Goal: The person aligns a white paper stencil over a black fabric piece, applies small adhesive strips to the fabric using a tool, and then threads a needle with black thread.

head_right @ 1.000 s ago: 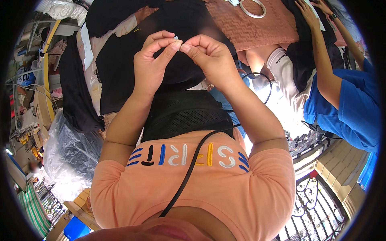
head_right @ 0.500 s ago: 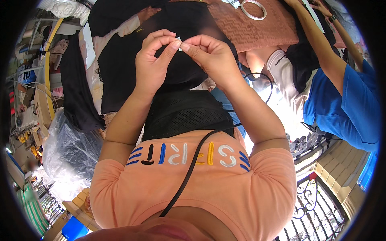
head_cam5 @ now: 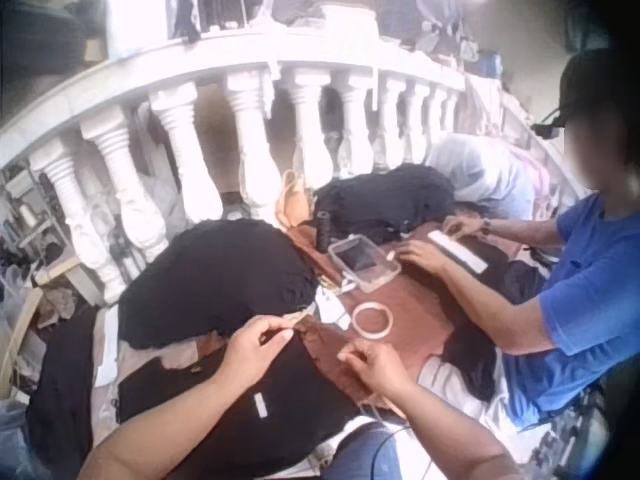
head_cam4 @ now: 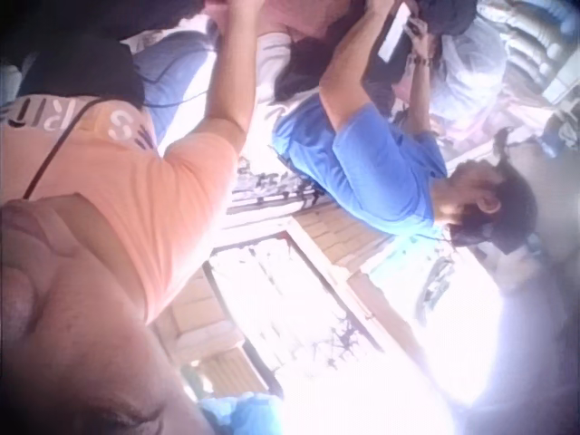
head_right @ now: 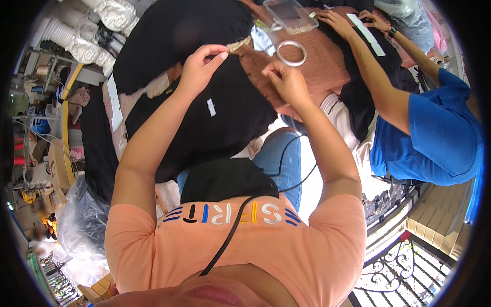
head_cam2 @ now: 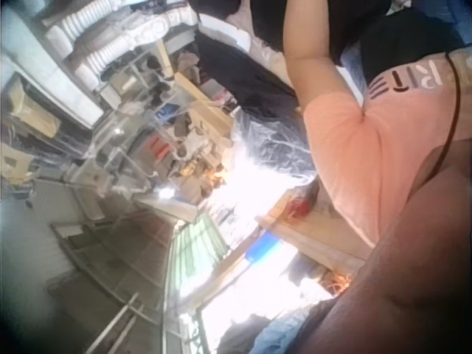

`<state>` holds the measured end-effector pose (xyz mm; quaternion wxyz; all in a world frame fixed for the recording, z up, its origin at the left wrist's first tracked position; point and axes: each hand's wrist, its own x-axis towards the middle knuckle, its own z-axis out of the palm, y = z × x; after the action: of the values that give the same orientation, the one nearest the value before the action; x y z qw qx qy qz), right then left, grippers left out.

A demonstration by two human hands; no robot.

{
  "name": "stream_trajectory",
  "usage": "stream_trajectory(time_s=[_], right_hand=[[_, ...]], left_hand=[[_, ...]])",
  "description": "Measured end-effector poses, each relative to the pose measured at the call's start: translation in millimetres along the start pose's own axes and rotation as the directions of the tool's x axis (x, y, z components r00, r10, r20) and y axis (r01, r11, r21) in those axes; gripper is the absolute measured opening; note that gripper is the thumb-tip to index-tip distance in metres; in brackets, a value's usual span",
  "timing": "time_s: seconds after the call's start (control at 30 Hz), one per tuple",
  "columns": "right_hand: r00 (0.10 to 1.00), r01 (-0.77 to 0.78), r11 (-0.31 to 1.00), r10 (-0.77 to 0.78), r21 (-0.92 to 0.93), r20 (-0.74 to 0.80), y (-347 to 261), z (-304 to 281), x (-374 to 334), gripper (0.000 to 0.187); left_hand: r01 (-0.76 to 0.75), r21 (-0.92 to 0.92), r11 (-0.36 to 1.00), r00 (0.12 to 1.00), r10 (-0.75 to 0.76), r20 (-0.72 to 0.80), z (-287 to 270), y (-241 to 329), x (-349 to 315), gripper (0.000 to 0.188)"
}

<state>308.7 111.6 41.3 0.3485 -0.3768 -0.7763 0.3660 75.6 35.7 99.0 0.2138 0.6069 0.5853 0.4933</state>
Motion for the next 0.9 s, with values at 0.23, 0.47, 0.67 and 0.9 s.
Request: stream_trajectory(time_s=[0.23, 0.47, 0.67, 0.9], right_hand=[[0.998, -0.036, 0.973, 0.023, 0.227, 0.059, 31.2, 12.8, 10.0, 0.012], [0.999, 0.030, 0.977, -0.032, 0.210, 0.006, 22.8, 4.3, 3.8, 0.009], [0.994, 0.097, 0.981, -0.104, 0.170, 0.031, 17.8, 4.3, 3.3, 0.011], [0.985, 0.165, 0.971, -0.171, 0.170, 0.022, 18.9, 0.9, 4.5, 0.011]], left_hand=[[-0.030, 0.197, 0.980, 0.999, 0.036, -0.030, 73.1, -39.8, 133.5, 0.025], [0.093, 0.370, 0.925, 0.991, -0.049, -0.128, 146.5, -44.5, 193.0, 0.029], [0.212, 0.403, 0.890, 0.962, -0.117, -0.247, 163.9, -67.5, 221.2, 0.027], [0.193, 0.380, 0.905, 0.966, -0.106, -0.236, 166.7, -77.0, 223.4, 0.021]])
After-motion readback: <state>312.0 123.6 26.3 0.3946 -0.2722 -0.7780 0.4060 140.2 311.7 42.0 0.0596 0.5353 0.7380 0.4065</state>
